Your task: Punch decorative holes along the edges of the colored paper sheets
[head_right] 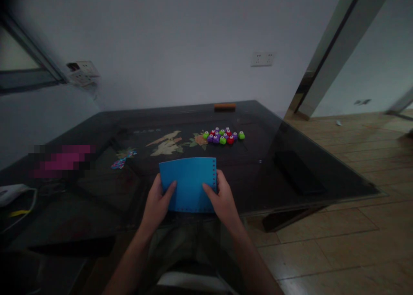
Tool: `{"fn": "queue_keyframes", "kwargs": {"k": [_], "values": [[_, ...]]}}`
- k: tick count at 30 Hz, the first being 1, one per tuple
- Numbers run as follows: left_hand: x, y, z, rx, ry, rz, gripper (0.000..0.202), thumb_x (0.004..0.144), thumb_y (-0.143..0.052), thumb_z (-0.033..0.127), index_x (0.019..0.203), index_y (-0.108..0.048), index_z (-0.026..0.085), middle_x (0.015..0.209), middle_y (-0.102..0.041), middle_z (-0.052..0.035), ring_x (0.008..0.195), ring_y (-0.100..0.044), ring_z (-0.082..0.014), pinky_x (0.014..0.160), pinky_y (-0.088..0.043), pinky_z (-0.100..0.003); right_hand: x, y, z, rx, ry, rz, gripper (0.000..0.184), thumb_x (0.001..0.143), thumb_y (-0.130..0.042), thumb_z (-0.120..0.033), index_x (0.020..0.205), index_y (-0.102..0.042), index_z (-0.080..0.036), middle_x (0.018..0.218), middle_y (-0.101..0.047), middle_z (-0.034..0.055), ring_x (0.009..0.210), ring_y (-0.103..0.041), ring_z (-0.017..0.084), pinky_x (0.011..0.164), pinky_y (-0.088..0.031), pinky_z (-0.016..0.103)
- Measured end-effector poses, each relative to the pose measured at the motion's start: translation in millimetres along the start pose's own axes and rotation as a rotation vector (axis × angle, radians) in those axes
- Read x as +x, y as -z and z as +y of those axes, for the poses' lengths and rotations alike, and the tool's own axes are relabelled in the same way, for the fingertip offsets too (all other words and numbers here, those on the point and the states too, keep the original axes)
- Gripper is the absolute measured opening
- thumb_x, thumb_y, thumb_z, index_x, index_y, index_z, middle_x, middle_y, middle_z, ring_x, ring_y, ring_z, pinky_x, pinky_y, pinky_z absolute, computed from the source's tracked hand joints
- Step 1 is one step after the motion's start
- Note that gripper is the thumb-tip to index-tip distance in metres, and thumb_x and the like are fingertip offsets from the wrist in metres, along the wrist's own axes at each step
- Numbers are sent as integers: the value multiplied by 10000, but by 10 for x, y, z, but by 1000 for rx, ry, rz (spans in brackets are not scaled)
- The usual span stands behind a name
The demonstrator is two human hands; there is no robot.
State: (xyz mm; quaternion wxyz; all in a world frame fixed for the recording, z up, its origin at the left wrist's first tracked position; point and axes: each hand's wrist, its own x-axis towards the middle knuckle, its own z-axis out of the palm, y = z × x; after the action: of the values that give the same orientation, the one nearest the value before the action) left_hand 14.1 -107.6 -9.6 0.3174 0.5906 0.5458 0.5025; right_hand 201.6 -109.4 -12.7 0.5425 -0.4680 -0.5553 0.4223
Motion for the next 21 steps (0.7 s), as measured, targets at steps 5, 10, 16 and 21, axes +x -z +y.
{"fn": "queue_keyframes", "kwargs": {"k": [5, 10, 16, 21], "values": [[42, 34, -25, -101, 21, 81, 306, 838, -542, 369, 1072, -516, 175, 959, -625, -53, 852, -604, -194, 777, -479, -324, -25, 2, -24, 107, -96, -104, 333, 801, -588, -356, 1089, -491, -218, 956, -668, 44, 808, -640, 183, 688, -528, 322], [79, 94, -68, -156, 52, 144, 353, 821, -567, 377, 1103, -514, 173, 1007, -622, -68, 875, -603, -200, 803, -481, -343, -57, 11, -15, 56, -85, -199, 235, 809, -582, -328, 998, -529, -199, 927, -672, 45, 827, -640, 184, 726, -521, 340], [135, 170, -156, -213, 54, 178, 392, 802, -592, 371, 1130, -512, 171, 1012, -625, -70, 881, -608, -197, 806, -483, -344, -48, 21, 34, 65, -101, -187, 244, 794, -591, -291, 1010, -538, -191, 712, -626, -16, 605, -625, 143, 575, -499, 279], [163, 187, -195, -259, 88, 172, 385, 782, -613, 360, 1111, -519, 184, 1009, -633, -53, 876, -609, -189, 791, -483, -326, -37, 27, 55, 88, -109, -205, 258, 799, -574, -306, 1017, -544, -171, 669, -624, -10, 579, -620, 140, 523, -463, 253]]}}
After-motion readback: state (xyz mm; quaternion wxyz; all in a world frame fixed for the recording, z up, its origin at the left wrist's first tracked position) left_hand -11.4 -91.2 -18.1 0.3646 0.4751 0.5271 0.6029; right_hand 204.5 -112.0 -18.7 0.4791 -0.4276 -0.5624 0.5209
